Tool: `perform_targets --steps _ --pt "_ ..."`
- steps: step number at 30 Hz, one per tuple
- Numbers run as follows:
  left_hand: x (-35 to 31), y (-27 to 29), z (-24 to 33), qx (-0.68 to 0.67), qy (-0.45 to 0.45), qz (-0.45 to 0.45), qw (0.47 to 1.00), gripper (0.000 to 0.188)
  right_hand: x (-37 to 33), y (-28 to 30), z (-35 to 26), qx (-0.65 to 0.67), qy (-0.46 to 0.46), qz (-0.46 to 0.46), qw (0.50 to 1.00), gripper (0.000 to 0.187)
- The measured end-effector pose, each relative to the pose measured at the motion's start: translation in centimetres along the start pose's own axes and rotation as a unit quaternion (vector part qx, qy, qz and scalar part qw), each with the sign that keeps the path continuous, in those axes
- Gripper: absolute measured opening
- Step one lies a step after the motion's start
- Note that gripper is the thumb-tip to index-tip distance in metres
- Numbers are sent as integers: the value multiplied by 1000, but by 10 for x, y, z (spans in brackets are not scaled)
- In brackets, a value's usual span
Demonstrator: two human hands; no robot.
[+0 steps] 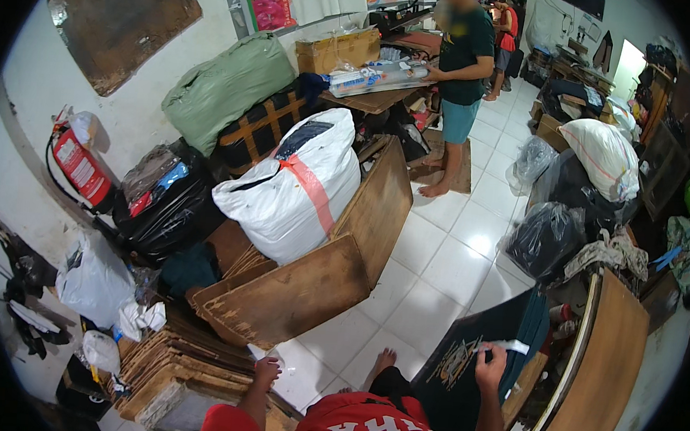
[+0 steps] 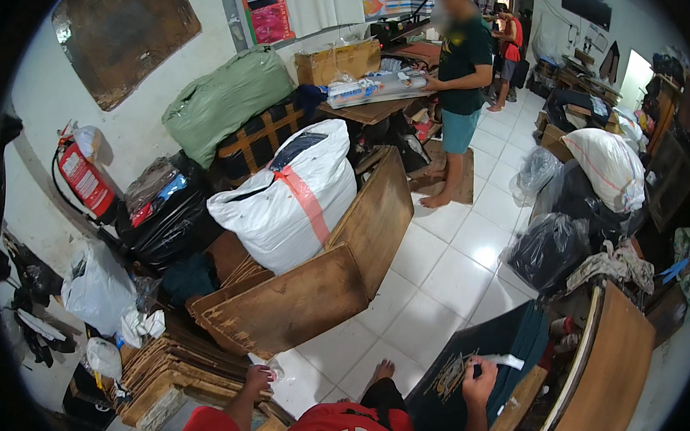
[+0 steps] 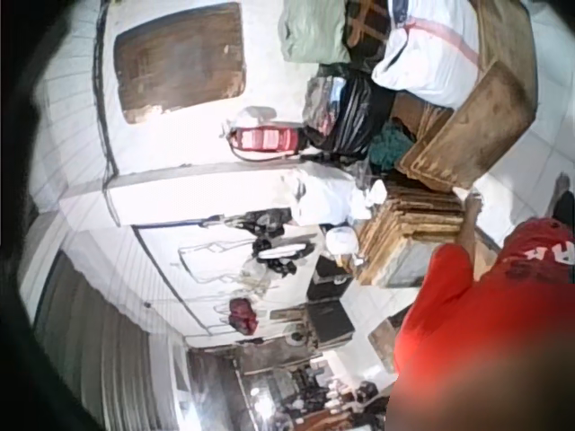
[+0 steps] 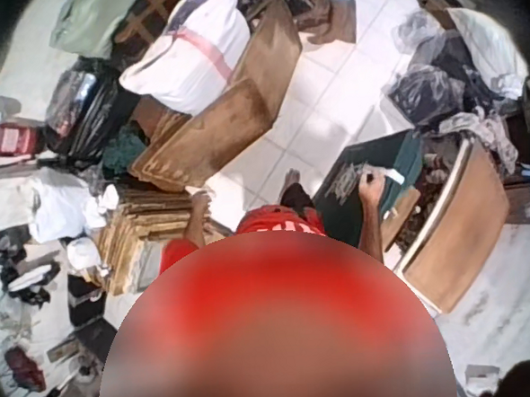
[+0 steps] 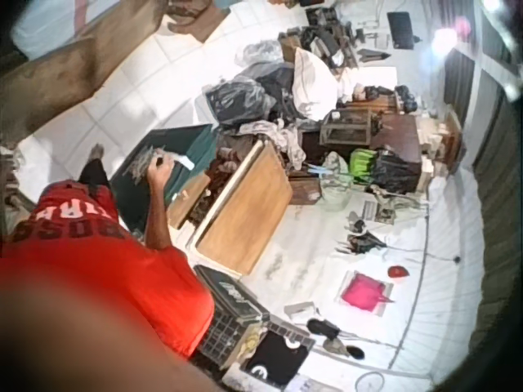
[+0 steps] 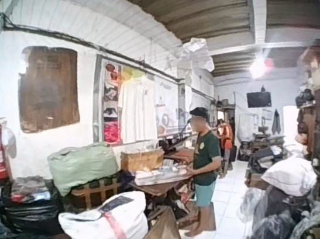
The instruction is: The person assembles a screen frame by placing a mesh screen into a wooden frame, securing it with tape, and adding wooden supports. They then handle a stack of dark green mats and a plastic-wrapped item, placing them on a workbench.
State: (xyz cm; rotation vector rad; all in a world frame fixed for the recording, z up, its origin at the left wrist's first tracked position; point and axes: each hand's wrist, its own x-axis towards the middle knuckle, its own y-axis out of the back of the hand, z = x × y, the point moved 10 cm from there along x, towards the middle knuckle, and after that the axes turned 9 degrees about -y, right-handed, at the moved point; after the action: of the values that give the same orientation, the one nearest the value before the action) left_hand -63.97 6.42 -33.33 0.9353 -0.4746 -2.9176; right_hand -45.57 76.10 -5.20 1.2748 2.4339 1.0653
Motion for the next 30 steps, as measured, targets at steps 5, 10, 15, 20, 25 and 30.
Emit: perform_targets --steps 5,10,15,20,25,30 --pt "79 -107 63 -64 12 -101 993 36 64 -97 51 -122 -135 -349 919 40" --pt "104 -196 85 33 79 -79 993 36 186 -171 -19 -190 16 -440 878 53" --pt "141 -268 208 148 -163 -19 975 41 340 -228 -98 -94 -9 -425 900 55" --pt "165 -295 429 165 -378 144 900 50 436 -308 -143 -166 121 -426 881 52" --pt "179 -285 650 181 -560 335 736 51 480 -393 -171 -142 135 -479 856 53" --pt "264 -260 762 241 -472 451 718 52 523 -439 -189 -165 116 -587 784 55"
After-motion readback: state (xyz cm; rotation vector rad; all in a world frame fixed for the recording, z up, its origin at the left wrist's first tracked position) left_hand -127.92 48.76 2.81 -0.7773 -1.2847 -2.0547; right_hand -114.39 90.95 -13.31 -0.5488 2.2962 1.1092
